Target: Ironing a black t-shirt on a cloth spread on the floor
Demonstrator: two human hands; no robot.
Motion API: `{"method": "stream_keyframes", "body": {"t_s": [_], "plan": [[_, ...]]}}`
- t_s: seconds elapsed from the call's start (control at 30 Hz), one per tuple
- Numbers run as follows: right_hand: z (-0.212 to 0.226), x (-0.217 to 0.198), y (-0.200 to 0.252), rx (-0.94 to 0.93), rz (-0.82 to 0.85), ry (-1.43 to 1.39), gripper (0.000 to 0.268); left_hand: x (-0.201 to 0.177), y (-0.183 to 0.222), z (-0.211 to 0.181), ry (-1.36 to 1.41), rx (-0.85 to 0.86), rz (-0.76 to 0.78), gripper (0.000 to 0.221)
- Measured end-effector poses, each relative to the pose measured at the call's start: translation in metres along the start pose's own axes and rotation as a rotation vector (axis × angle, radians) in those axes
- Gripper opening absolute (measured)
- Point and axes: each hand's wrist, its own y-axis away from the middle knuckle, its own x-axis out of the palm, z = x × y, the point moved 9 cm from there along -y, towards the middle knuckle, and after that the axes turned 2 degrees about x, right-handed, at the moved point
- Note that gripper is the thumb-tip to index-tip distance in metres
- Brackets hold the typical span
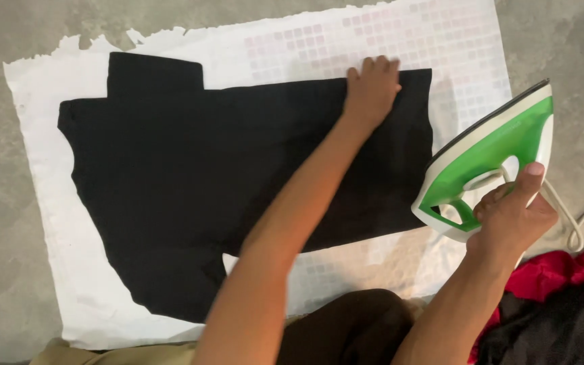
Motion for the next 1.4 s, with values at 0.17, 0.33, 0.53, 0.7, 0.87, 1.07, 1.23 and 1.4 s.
{"method": "stream_keyframes", "body": {"t_s": [0.17,0.33,0.53,0.7,0.87,1.07,1.23,1.4], "plan": [[0.003,0.001,-0.002,-0.059,0.026,0.018,0.043,-0.016,-0.023,-0.028,-0.087,0.014,-0.346,0.012],[0.003,0.007,0.000,-0.077,0.084,-0.015,0.042,-0.077,0.036,-0.017,-0.027,0.002,-0.257,0.028],[-0.001,0.012,0.003,-0.257,0.238,0.193,0.055,-0.281,0.216,0.071,0.144,-0.061,-0.497,0.029],[-0.006,0.027,0.020,-0.399,0.279,0.470,0.040,-0.385,0.390,0.225,-0.071,-0.363,-0.689,0.031],[0.021,0.077,0.088,-0.760,0.443,0.775,0.046,-0.335,0.489,0.364,0.647,-0.620,-0.607,0.063],[0.028,0.121,0.193,-0.603,0.586,0.809,0.043,-0.334,0.491,0.331,0.389,-0.923,-0.215,0.059],[0.047,0.129,0.278,-0.636,0.678,0.785,0.045,-0.327,0.493,0.319,0.251,-0.880,-0.291,0.037],[0.034,0.125,0.293,-0.547,0.695,0.783,0.055,-0.307,0.486,0.328,0.348,-0.789,-0.295,0.031]]}}
